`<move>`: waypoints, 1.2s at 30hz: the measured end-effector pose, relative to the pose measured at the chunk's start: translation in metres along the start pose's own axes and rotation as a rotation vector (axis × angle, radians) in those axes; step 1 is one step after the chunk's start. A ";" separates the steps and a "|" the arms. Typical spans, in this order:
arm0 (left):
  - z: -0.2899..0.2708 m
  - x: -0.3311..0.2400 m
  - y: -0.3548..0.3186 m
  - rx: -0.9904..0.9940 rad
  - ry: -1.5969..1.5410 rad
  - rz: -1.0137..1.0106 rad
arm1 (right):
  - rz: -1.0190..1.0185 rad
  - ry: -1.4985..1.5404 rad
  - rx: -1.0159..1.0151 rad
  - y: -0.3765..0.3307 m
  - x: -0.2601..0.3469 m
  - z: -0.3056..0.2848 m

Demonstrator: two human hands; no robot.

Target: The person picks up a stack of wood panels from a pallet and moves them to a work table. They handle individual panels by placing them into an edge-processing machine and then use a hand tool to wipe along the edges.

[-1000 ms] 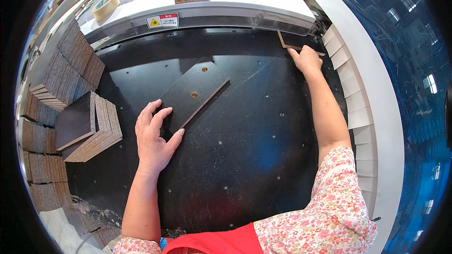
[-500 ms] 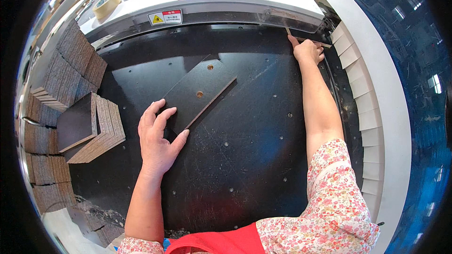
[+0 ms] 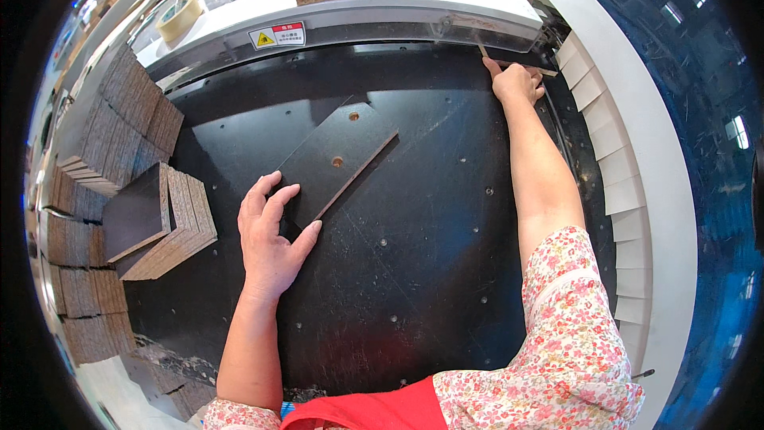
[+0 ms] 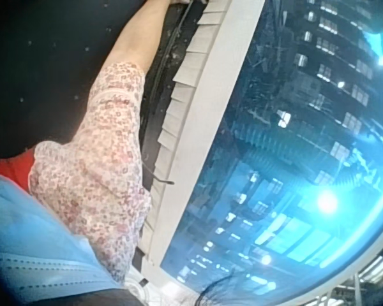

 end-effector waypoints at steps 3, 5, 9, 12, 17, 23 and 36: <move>0.000 -0.001 -0.001 -0.004 0.000 0.014 | -0.005 0.006 0.010 -0.001 0.000 0.001; -0.002 0.000 -0.001 -0.001 0.009 0.013 | -0.002 -0.002 -0.007 -0.001 0.002 -0.001; -0.003 -0.002 -0.001 -0.001 0.021 0.037 | -0.016 -0.056 -0.024 -0.001 0.002 0.000; -0.003 -0.001 0.001 0.007 0.015 0.025 | 0.003 -0.078 -0.015 0.007 -0.002 0.005; -0.006 0.004 0.000 -0.014 0.000 0.037 | -0.032 -0.042 -0.017 0.011 0.002 0.008; -0.004 0.003 -0.001 -0.031 -0.034 0.030 | -0.251 0.050 -0.182 -0.032 0.021 -0.007; -0.014 -0.002 -0.004 -0.142 -0.362 0.134 | -1.565 0.122 -0.767 -0.376 0.136 -0.076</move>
Point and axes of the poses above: each hand's wrist, its own y-axis towards the middle knuckle, its own z-axis out of the palm, x = y × z, the point moved 9 cm from there along y, towards the middle knuckle, and after that the axes turned 9 degrees about -y, right-handed, at the moved point
